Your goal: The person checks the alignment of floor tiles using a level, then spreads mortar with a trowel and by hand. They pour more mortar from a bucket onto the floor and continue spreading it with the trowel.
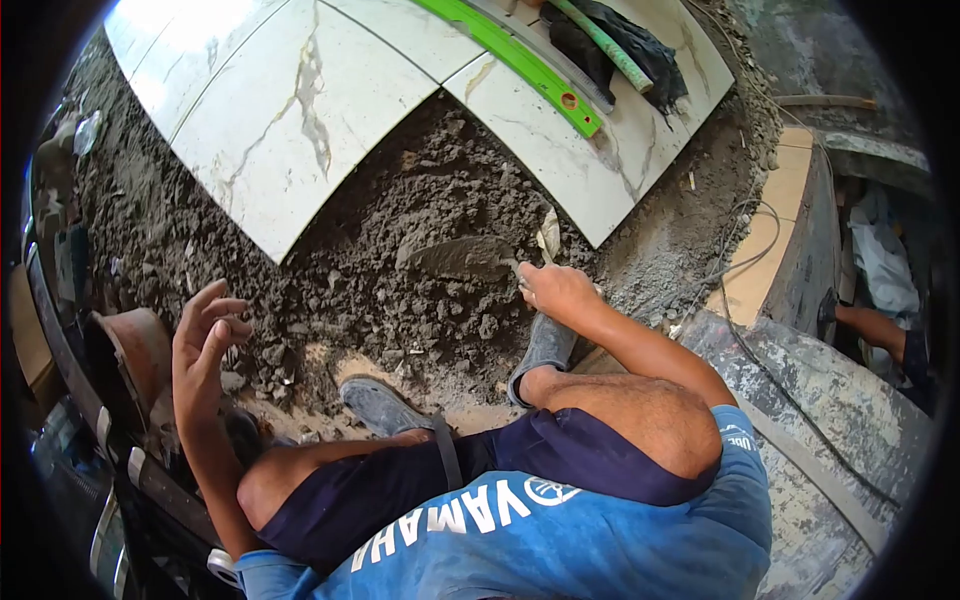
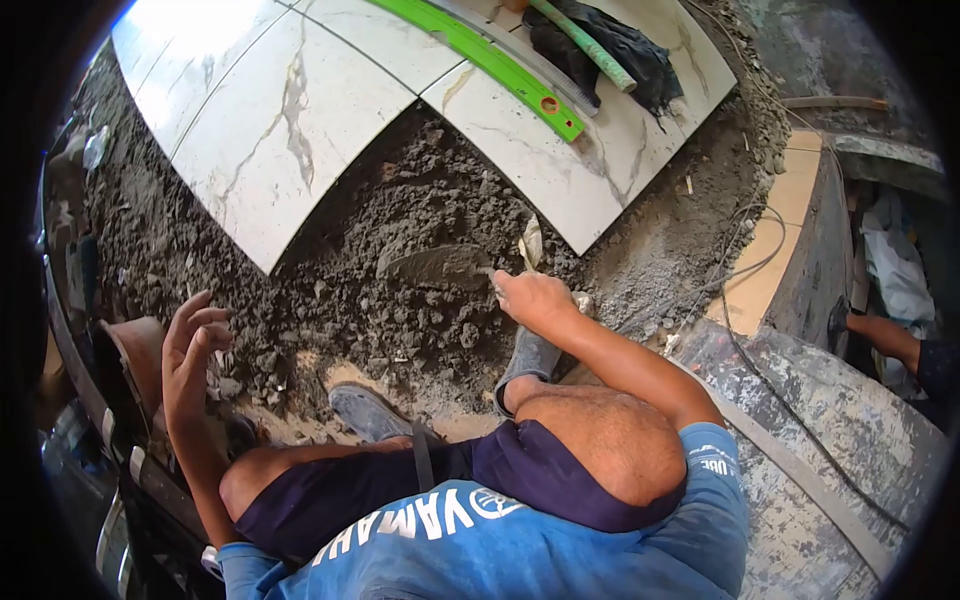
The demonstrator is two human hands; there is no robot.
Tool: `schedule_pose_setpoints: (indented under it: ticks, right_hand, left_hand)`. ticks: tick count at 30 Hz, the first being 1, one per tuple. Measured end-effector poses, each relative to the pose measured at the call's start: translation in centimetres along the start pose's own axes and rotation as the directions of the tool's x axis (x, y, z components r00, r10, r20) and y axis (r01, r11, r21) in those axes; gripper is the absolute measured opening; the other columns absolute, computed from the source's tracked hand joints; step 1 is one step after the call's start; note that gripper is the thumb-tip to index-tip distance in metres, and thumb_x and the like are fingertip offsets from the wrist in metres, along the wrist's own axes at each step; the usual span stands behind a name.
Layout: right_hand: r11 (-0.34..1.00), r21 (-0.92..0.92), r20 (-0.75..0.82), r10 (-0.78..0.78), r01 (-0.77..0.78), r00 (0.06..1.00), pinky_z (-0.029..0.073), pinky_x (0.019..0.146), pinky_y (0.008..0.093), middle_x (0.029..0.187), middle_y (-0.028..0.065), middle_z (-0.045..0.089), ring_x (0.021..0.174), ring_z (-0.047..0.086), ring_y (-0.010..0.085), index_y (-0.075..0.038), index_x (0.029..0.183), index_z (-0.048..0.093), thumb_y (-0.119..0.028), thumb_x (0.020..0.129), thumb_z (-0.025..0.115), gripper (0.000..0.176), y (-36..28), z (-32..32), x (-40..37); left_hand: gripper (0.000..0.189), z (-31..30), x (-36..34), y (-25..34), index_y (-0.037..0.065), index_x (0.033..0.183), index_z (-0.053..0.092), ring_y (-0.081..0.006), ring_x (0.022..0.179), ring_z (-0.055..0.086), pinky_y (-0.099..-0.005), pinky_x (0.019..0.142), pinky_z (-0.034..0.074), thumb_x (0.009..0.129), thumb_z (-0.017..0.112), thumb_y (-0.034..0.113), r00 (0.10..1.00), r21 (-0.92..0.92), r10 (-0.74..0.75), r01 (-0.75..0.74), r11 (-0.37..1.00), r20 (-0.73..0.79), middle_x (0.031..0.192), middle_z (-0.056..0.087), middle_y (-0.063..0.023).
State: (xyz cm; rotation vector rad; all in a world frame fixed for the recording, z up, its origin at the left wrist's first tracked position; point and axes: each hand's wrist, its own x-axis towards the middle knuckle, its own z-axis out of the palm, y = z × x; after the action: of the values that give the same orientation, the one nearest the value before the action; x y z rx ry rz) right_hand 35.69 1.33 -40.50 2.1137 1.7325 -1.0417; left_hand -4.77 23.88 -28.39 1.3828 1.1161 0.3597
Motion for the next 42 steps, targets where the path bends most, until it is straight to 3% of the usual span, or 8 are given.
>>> schedule_pose_setpoints:
  ticks: [16, 18, 20, 23, 30, 32, 34, 42]
  right_hand:
    - [0.957, 0.272, -0.039, 0.112, -0.098, 0.993, 0.05, 0.078, 0.0506, 0.092, 0.0238, 0.067, 0.085, 0.065, 0.0443, 0.0, 0.11, 0.051, -0.036, 0.095, 0.054, 0.039, 0.7, -4.1, 3.8]
    - [0.922, 0.379, 0.177, -0.159, 0.082, 0.971, 0.053, 0.064, 0.0436, 0.078, 0.0152, 0.063, 0.067, 0.063, 0.0328, 0.0, 0.109, 0.052, -0.035, 0.095, 0.055, 0.037, 0.7, 3.5, 3.3]
    - [0.724, 0.555, 0.573, 0.022, -0.408, 0.819, 0.049, 0.051, 0.0348, 0.07, 0.0069, 0.054, 0.057, 0.055, 0.0195, -0.002, 0.106, 0.052, -0.034, 0.095, 0.055, 0.034, -2.7, 2.1, 0.4]
    - [0.773, 0.478, 0.704, -0.052, -0.418, 0.708, 0.046, 0.045, 0.031, 0.067, 0.0044, 0.05, 0.053, 0.052, 0.0138, -0.003, 0.106, 0.05, -0.033, 0.096, 0.054, 0.032, -2.7, 0.4, -0.5]
    - [0.834, 0.499, 0.513, -0.063, -0.238, 0.856, 0.041, 0.04, 0.0337, 0.063, 0.0054, 0.051, 0.048, 0.051, 0.0151, -0.002, 0.105, 0.05, -0.03, 0.097, 0.053, 0.029, -1.8, 2.8, -1.3]
    - [0.868, 0.384, 0.625, 0.006, -0.314, 0.781, 0.049, 0.06, 0.0421, 0.076, 0.016, 0.061, 0.064, 0.061, 0.0272, 0.001, 0.105, 0.052, -0.032, 0.094, 0.056, 0.035, -4.1, -0.1, -1.7]
    - [0.966, 0.259, 0.53, -0.15, 0.009, 0.835, 0.049, 0.077, 0.0459, 0.09, 0.0238, 0.065, 0.085, 0.064, 0.0392, 0.001, 0.108, 0.054, -0.034, 0.092, 0.058, 0.039, -3.0, 1.4, -1.4]
    - [0.977, 0.177, 0.531, -0.196, 0.118, 0.824, 0.048, 0.082, 0.0496, 0.102, 0.0286, 0.065, 0.097, 0.062, 0.0455, -0.001, 0.114, 0.056, -0.04, 0.091, 0.057, 0.045, -4.6, 2.9, 0.1]
  left_hand:
    - [0.048, -1.1, -2.4, -0.7, 0.0, 0.135, 0.049, -0.0117, 0.089, 0.06, -0.027, 0.081, 0.048, 0.095, 0.06, 0.026, 0.998, -0.079, 0.031, -0.035, 0.996, -0.048, 0.112, 0.063, -0.0101]
    - [0.048, -1.4, -2.6, -1.2, 0.001, 0.135, 0.049, -0.0117, 0.089, 0.059, -0.027, 0.081, 0.048, 0.095, 0.06, 0.026, 0.996, -0.068, 0.033, -0.039, 0.997, -0.085, 0.112, 0.063, -0.0096]
    - [0.048, -1.4, -2.8, -1.5, 0.001, 0.135, 0.049, -0.0119, 0.089, 0.06, -0.0272, 0.081, 0.048, 0.095, 0.061, 0.027, 0.997, -0.099, 0.022, -0.03, 0.995, -0.078, 0.112, 0.063, -0.0095]
    - [0.048, -1.5, -2.6, -1.6, 0.001, 0.134, 0.05, -0.0123, 0.089, 0.06, -0.0273, 0.081, 0.048, 0.095, 0.061, 0.027, 0.996, -0.108, 0.018, -0.028, 0.994, -0.088, 0.111, 0.063, -0.0099]
    - [0.047, -1.8, -2.5, -2.8, 0.001, 0.134, 0.05, -0.0139, 0.091, 0.061, -0.0287, 0.082, 0.05, 0.096, 0.06, 0.026, 0.997, -0.097, 0.017, -0.024, 0.995, -0.082, 0.111, 0.064, -0.0108]
    - [0.045, -1.9, -2.2, -3.7, 0.001, 0.134, 0.049, -0.0148, 0.092, 0.062, -0.0294, 0.083, 0.05, 0.096, 0.059, 0.023, 0.995, -0.107, -0.053, 0.044, 0.993, -0.079, 0.11, 0.064, -0.0109]
    - [0.04, -2.2, -1.6, -5.8, -0.001, 0.129, 0.052, -0.0162, 0.092, 0.063, -0.0305, 0.081, 0.053, 0.097, 0.058, 0.022, 0.985, -0.12, -0.17, 0.165, 0.979, -0.033, 0.108, 0.064, -0.0114]
    - [0.042, 1.0, 0.2, -13.9, -0.003, 0.126, 0.056, -0.0253, 0.109, 0.063, -0.0359, 0.094, 0.05, 0.093, 0.063, 0.022, 0.88, 0.328, -0.45, 0.386, 0.862, 0.149, 0.12, 0.065, -0.0168]
